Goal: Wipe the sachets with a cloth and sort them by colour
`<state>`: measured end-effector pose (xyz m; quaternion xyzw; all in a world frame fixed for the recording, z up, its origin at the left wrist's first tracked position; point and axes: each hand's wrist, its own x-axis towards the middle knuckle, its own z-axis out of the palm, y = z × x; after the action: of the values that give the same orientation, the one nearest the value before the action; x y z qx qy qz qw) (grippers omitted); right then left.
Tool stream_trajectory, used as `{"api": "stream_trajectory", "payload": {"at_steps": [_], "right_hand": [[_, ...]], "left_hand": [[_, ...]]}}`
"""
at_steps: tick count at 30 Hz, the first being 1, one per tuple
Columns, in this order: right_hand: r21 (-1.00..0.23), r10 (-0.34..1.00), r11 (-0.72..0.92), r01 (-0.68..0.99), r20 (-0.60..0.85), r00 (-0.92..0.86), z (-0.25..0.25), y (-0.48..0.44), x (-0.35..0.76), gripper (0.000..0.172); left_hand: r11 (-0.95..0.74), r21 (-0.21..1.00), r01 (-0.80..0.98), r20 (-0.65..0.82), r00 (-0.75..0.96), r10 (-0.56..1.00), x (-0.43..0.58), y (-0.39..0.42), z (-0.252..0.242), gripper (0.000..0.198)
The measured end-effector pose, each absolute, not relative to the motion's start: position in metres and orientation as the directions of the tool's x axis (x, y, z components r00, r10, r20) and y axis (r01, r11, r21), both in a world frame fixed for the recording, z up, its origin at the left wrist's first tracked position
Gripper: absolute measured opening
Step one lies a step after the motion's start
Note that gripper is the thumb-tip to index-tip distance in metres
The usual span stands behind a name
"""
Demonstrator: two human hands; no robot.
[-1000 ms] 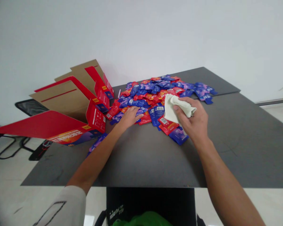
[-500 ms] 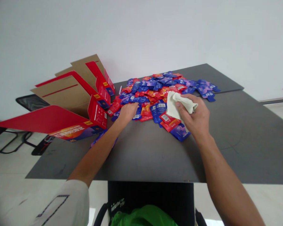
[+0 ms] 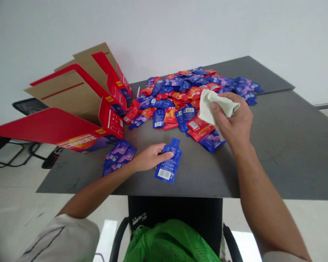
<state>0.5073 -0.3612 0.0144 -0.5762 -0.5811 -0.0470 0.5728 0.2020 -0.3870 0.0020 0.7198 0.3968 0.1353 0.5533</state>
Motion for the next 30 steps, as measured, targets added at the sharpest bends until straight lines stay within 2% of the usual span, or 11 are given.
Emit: {"api": "stream_trajectory", "payload": {"at_steps": [2, 4, 6, 8, 11, 15, 20, 22, 25, 28, 30], "right_hand": [[-0.610, 0.634, 0.342, 0.715, 0.711, 0.303, 0.011, -0.360, 0.505, 0.043], [-0.615, 0.655, 0.360, 0.701, 0.702, 0.279, 0.009, -0.360, 0.503, 0.043], [-0.618, 0.683, 0.364, 0.697, 0.686, 0.251, 0.007, -0.360, 0.501, 0.043], [-0.618, 0.711, 0.358, 0.700, 0.667, 0.225, 0.006, -0.361, 0.499, 0.043], [-0.610, 0.732, 0.347, 0.713, 0.651, 0.200, 0.004, -0.362, 0.495, 0.044], [-0.583, 0.752, 0.370, 0.723, 0.645, 0.136, 0.004, -0.363, 0.488, 0.042], [-0.519, 0.746, 0.449, 0.728, 0.666, 0.015, 0.020, -0.373, 0.467, 0.040], [-0.489, 0.764, 0.503, 0.713, 0.637, -0.102, 0.028, -0.385, 0.451, 0.039], [-0.447, 0.756, 0.634, 0.631, 0.532, -0.382, 0.029, -0.409, 0.425, 0.038], [-0.349, 0.651, 0.759, 0.550, 0.384, -0.655, 0.010, -0.434, 0.405, 0.040], [-0.275, 0.590, 0.806, 0.523, 0.316, -0.743, -0.007, -0.444, 0.400, 0.042]], "left_hand": [[-0.122, 0.839, 0.531, -0.252, 0.576, 0.778, 0.200, -0.391, -0.009, 0.045], [-0.236, 0.712, 0.662, -0.203, 0.515, 0.833, 0.199, -0.394, -0.012, 0.055], [-0.361, 0.513, 0.779, -0.158, 0.499, 0.852, 0.197, -0.400, -0.008, 0.065], [-0.477, 0.275, 0.835, -0.097, 0.517, 0.850, 0.195, -0.413, -0.001, 0.064], [-0.619, 0.046, 0.784, 0.037, 0.618, 0.785, 0.188, -0.442, 0.002, 0.055], [-0.766, 0.014, 0.642, 0.142, 0.757, 0.638, 0.172, -0.483, -0.005, 0.055], [-0.840, -0.063, 0.539, 0.174, 0.835, 0.522, 0.159, -0.505, -0.016, 0.060], [-0.849, -0.112, 0.516, 0.175, 0.851, 0.495, 0.157, -0.506, -0.019, 0.054], [-0.858, -0.179, 0.481, 0.185, 0.873, 0.451, 0.156, -0.506, -0.022, 0.046], [-0.868, -0.192, 0.458, 0.195, 0.885, 0.424, 0.157, -0.508, -0.023, 0.037], [-0.868, -0.198, 0.456, 0.194, 0.886, 0.421, 0.159, -0.511, -0.023, 0.034]]}}
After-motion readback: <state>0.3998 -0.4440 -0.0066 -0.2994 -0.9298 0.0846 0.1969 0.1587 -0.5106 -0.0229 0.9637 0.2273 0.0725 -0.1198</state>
